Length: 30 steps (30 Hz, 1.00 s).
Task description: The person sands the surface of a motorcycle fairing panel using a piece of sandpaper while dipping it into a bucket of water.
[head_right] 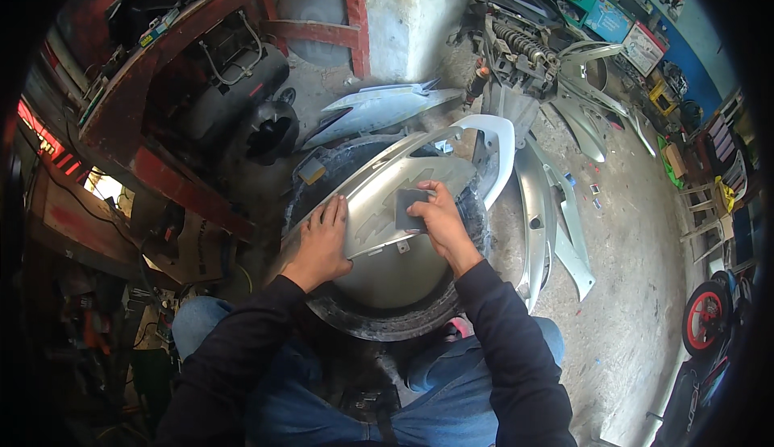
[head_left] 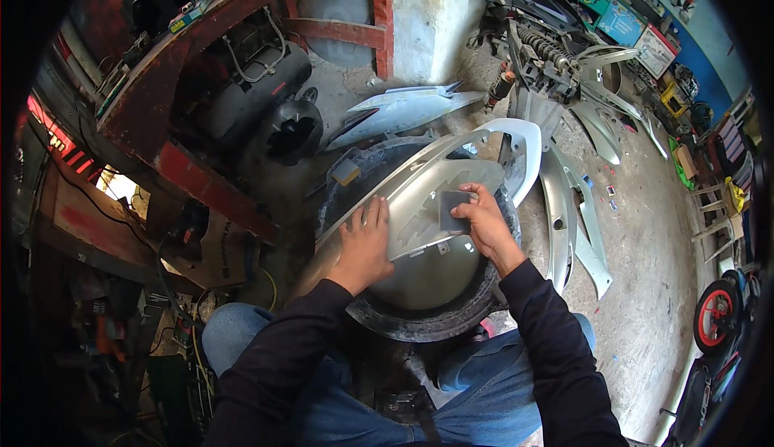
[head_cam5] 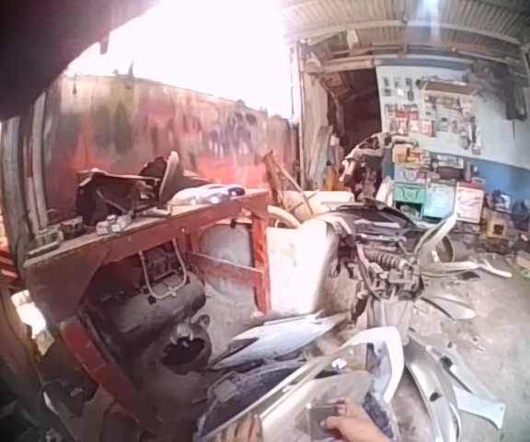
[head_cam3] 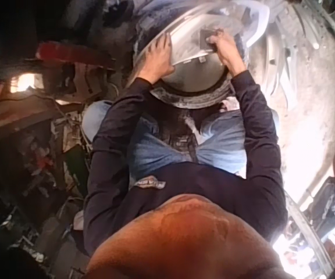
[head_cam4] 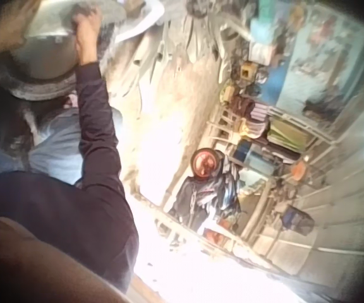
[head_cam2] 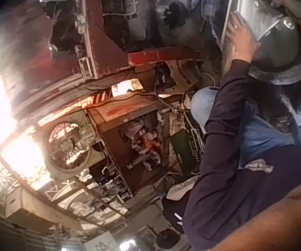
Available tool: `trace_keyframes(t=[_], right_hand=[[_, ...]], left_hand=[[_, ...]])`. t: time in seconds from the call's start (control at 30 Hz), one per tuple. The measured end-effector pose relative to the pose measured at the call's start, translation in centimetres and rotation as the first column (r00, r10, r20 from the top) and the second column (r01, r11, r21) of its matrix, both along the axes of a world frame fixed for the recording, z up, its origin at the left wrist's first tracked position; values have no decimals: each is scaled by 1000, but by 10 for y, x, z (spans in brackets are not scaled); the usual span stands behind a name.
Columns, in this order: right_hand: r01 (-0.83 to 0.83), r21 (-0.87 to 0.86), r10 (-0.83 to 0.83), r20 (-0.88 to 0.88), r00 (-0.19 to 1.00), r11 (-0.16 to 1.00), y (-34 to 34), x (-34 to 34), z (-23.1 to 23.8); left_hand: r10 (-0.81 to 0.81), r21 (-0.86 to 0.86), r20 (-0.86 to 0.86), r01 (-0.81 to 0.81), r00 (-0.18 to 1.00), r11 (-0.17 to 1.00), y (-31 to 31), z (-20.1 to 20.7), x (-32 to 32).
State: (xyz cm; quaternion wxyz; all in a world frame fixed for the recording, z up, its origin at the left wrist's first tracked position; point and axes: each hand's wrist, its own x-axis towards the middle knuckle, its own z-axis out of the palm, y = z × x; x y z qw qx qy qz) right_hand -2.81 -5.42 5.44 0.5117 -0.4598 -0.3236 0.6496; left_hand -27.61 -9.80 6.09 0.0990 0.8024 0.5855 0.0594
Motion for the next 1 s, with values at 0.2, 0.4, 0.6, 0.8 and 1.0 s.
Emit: trace_keyframes(t=[0.2,0.4,0.6,0.8,1.0], right_hand=[[-439,658,-564,752,340,612,-17,-8,-5],[-670,510,-511,831,221,540,-45,-26,-18],[-595,491,-479,856,195,636,-51,-30,-15],[-380,558,-535,826,175,737,-57,-40,-12],[-554,548,-494,829,261,627,-51,-37,-15]], left_hand=[[2,-8,-12,-2,1000,1000,0,2,1],[6,-6,32,-6,999,1000,1,-1,0],[69,-42,43,-68,997,997,0,-2,5],[89,-86,45,-85,995,993,6,-2,8],[92,-68,65,-87,994,994,6,-9,7]])
